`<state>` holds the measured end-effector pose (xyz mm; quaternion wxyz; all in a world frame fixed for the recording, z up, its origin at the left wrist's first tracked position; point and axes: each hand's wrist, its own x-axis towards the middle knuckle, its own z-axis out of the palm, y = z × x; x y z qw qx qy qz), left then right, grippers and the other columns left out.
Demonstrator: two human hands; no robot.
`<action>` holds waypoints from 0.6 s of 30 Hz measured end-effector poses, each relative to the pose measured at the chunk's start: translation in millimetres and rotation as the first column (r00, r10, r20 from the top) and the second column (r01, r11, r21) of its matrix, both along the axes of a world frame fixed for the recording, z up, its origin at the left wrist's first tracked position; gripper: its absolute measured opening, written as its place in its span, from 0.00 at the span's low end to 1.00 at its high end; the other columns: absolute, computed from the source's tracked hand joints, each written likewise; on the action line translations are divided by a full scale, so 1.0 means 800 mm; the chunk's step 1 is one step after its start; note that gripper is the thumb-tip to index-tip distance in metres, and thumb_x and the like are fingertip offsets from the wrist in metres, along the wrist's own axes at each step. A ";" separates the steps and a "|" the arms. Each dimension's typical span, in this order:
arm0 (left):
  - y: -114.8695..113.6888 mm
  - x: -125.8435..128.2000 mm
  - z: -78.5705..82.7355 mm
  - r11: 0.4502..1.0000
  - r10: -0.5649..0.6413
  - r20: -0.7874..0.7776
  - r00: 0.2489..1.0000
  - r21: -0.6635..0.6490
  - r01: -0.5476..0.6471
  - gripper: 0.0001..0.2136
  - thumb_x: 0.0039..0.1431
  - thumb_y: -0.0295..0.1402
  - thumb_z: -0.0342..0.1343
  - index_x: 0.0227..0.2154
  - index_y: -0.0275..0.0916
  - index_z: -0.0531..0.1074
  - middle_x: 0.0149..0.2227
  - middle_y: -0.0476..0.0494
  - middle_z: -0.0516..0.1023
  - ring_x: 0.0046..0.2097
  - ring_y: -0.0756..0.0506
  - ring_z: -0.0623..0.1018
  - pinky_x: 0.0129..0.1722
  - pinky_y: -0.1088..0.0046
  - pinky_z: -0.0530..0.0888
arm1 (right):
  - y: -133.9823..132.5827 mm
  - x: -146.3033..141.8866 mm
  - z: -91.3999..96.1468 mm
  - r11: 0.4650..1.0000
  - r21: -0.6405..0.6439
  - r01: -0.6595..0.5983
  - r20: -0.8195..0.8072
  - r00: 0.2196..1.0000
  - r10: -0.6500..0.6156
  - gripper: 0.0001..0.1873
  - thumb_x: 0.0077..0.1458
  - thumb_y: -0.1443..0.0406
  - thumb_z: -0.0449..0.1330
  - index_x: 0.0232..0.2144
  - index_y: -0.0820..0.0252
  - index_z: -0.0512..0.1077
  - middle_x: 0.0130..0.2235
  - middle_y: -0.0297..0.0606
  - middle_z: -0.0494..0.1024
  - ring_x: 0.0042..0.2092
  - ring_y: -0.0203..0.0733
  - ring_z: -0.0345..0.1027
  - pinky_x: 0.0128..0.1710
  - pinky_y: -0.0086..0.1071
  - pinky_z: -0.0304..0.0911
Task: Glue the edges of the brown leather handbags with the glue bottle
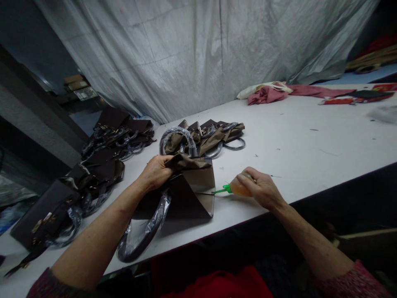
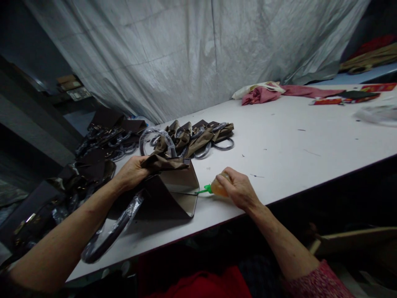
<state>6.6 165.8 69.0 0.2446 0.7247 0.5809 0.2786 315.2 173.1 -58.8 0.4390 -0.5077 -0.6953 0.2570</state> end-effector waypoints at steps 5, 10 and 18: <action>0.001 -0.003 -0.002 0.999 -0.039 0.004 0.999 0.013 0.039 0.15 0.52 0.43 0.62 0.33 0.35 0.82 0.29 0.47 0.81 0.33 0.44 0.78 0.34 0.74 0.72 | 0.002 0.002 -0.002 0.999 -0.046 -0.001 0.001 1.000 0.001 0.18 0.58 0.52 0.55 0.24 0.57 0.67 0.23 0.31 0.68 0.26 0.40 0.63 0.29 0.33 0.57; -0.006 -0.005 -0.003 0.999 -0.050 -0.016 0.999 0.021 0.050 0.13 0.54 0.41 0.61 0.33 0.34 0.81 0.31 0.48 0.81 0.33 0.46 0.78 0.33 0.76 0.71 | 0.004 0.007 -0.005 0.996 -0.091 0.021 -0.004 1.000 -0.022 0.17 0.58 0.53 0.55 0.26 0.57 0.69 0.24 0.32 0.70 0.28 0.41 0.64 0.30 0.33 0.58; -0.023 0.000 0.005 0.998 -0.051 0.033 0.998 -0.028 0.052 0.13 0.55 0.38 0.60 0.37 0.34 0.82 0.33 0.46 0.83 0.34 0.47 0.78 0.33 0.77 0.71 | -0.005 0.008 0.000 0.996 -0.086 -0.006 -0.024 1.000 0.004 0.16 0.59 0.53 0.55 0.27 0.57 0.70 0.25 0.32 0.72 0.29 0.41 0.66 0.31 0.33 0.60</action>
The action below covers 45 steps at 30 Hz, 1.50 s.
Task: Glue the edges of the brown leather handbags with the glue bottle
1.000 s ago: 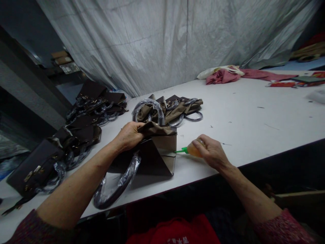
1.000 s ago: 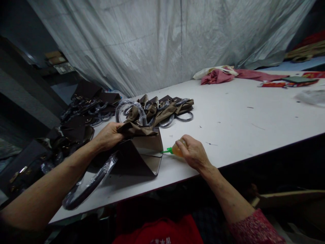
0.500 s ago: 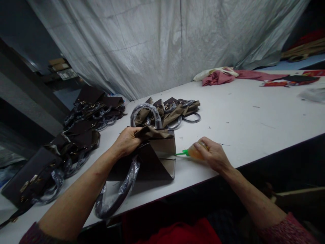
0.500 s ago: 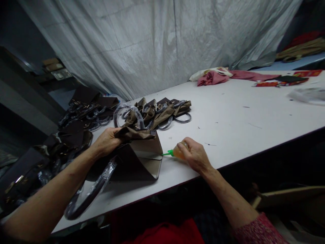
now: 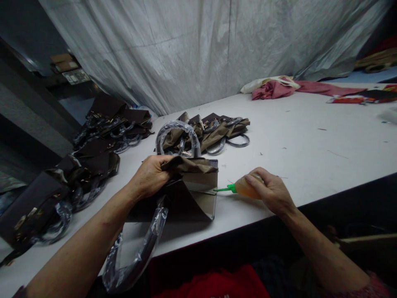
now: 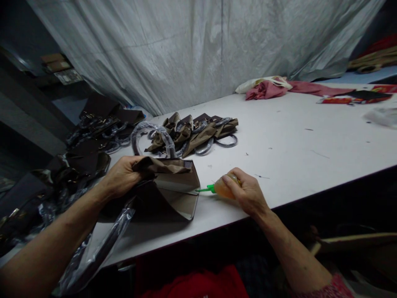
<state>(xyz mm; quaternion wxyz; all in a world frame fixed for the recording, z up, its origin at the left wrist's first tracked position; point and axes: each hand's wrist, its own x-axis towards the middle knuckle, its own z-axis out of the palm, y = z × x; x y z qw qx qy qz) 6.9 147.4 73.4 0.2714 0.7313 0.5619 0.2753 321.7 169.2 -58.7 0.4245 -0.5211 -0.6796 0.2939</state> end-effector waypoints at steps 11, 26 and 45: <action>-0.012 -0.001 0.000 0.998 0.024 0.056 0.998 -0.058 -0.020 0.12 0.55 0.36 0.60 0.38 0.34 0.82 0.32 0.45 0.82 0.32 0.48 0.77 0.32 0.78 0.71 | -0.016 -0.006 0.003 0.988 0.146 -0.058 0.038 0.998 0.053 0.13 0.60 0.57 0.56 0.26 0.56 0.69 0.24 0.32 0.70 0.27 0.40 0.65 0.28 0.33 0.59; -0.014 0.001 0.002 1.000 -0.017 0.040 0.999 0.005 0.017 0.09 0.56 0.35 0.60 0.35 0.36 0.82 0.30 0.48 0.82 0.30 0.50 0.78 0.31 0.80 0.72 | -0.022 0.002 -0.005 0.969 0.184 -0.164 0.103 0.984 0.147 0.13 0.64 0.59 0.54 0.29 0.57 0.69 0.27 0.33 0.68 0.28 0.39 0.63 0.30 0.33 0.58; -0.037 0.002 0.005 0.999 -0.006 0.032 0.999 -0.053 0.007 0.10 0.58 0.32 0.58 0.38 0.37 0.82 0.35 0.44 0.84 0.35 0.46 0.81 0.37 0.75 0.77 | -0.041 -0.004 -0.001 0.926 0.253 -0.280 0.122 0.959 0.257 0.10 0.64 0.61 0.54 0.31 0.56 0.70 0.29 0.36 0.69 0.30 0.41 0.65 0.31 0.34 0.60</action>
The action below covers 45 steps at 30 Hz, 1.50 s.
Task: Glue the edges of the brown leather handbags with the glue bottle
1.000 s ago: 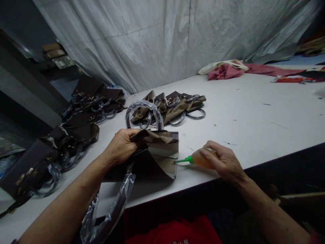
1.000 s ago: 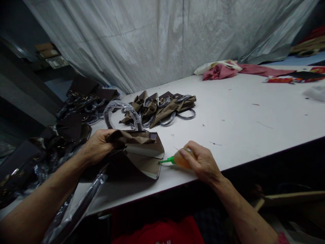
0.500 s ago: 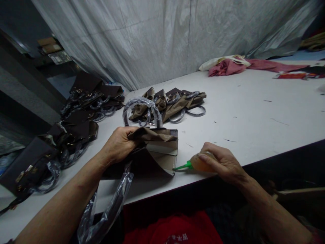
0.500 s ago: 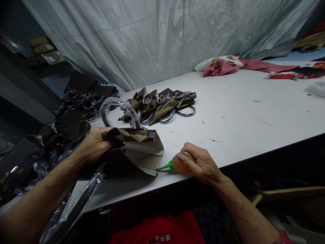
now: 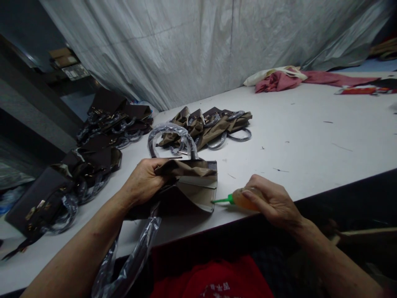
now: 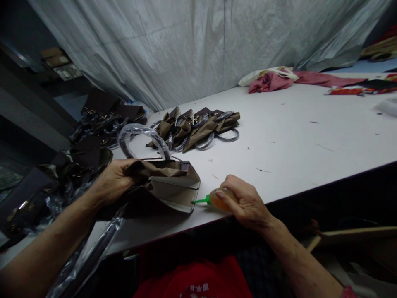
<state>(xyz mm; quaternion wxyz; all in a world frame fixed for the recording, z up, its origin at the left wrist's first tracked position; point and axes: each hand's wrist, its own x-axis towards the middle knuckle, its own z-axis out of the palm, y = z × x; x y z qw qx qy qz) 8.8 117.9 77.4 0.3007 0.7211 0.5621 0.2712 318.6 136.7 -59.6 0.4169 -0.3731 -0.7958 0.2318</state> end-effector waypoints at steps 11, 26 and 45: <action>-0.041 0.003 -0.002 0.994 0.082 -0.091 0.992 -0.061 -0.088 0.11 0.58 0.35 0.57 0.35 0.36 0.81 0.28 0.47 0.80 0.29 0.49 0.76 0.26 0.79 0.69 | -0.013 0.001 0.003 0.994 -0.096 0.046 -0.036 0.998 -0.050 0.11 0.64 0.60 0.54 0.30 0.56 0.70 0.28 0.34 0.70 0.29 0.40 0.65 0.30 0.33 0.60; -0.085 0.001 -0.029 0.992 0.123 -0.100 0.987 -0.024 -0.126 0.08 0.56 0.36 0.58 0.29 0.39 0.80 0.31 0.43 0.81 0.34 0.43 0.79 0.34 0.69 0.75 | -0.026 -0.014 0.002 0.977 -0.176 0.121 -0.103 0.985 -0.141 0.13 0.64 0.58 0.55 0.28 0.56 0.68 0.26 0.33 0.68 0.28 0.40 0.63 0.29 0.34 0.59; -0.094 -0.009 -0.047 0.965 0.225 -0.073 0.972 -0.123 -0.232 0.09 0.54 0.38 0.59 0.26 0.38 0.78 0.26 0.46 0.78 0.28 0.46 0.76 0.25 0.76 0.73 | -0.031 -0.020 0.011 0.987 0.100 0.128 -0.033 0.992 -0.126 0.10 0.64 0.63 0.54 0.30 0.58 0.69 0.28 0.36 0.68 0.31 0.41 0.63 0.32 0.36 0.59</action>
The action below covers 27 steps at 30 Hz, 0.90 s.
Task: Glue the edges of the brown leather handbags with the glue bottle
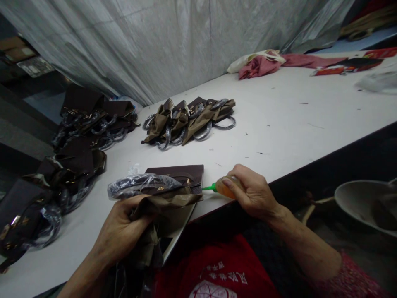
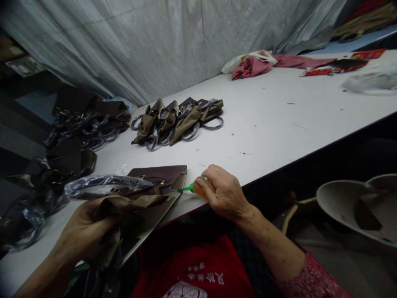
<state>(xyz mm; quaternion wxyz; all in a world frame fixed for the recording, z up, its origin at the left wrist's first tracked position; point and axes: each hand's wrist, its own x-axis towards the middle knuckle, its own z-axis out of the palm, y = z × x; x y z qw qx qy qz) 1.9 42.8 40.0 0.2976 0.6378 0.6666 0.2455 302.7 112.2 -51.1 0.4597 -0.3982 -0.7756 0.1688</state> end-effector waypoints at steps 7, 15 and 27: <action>-0.002 0.003 -0.001 1.000 0.015 -0.015 1.000 -0.018 -0.015 0.10 0.53 0.40 0.60 0.26 0.38 0.78 0.25 0.46 0.77 0.28 0.46 0.75 0.25 0.76 0.71 | -0.003 0.000 0.008 0.992 -0.128 -0.010 -0.079 0.997 0.000 0.10 0.63 0.63 0.55 0.29 0.58 0.69 0.28 0.34 0.68 0.29 0.39 0.63 0.31 0.34 0.58; -0.002 0.006 -0.004 1.000 -0.001 -0.025 1.000 -0.012 0.001 0.11 0.54 0.40 0.60 0.26 0.37 0.79 0.25 0.45 0.77 0.28 0.45 0.76 0.25 0.76 0.72 | -0.011 0.002 0.016 0.979 -0.202 0.011 -0.140 0.989 -0.040 0.10 0.62 0.64 0.55 0.28 0.58 0.68 0.26 0.33 0.69 0.27 0.37 0.63 0.29 0.32 0.58; -0.004 0.004 -0.011 1.000 0.020 -0.021 1.000 -0.003 -0.020 0.12 0.54 0.40 0.60 0.27 0.36 0.79 0.25 0.45 0.78 0.28 0.46 0.76 0.25 0.75 0.72 | -0.008 0.002 0.014 0.986 -0.162 -0.025 -0.089 0.996 0.011 0.10 0.62 0.64 0.55 0.28 0.59 0.69 0.26 0.32 0.69 0.27 0.37 0.62 0.29 0.32 0.58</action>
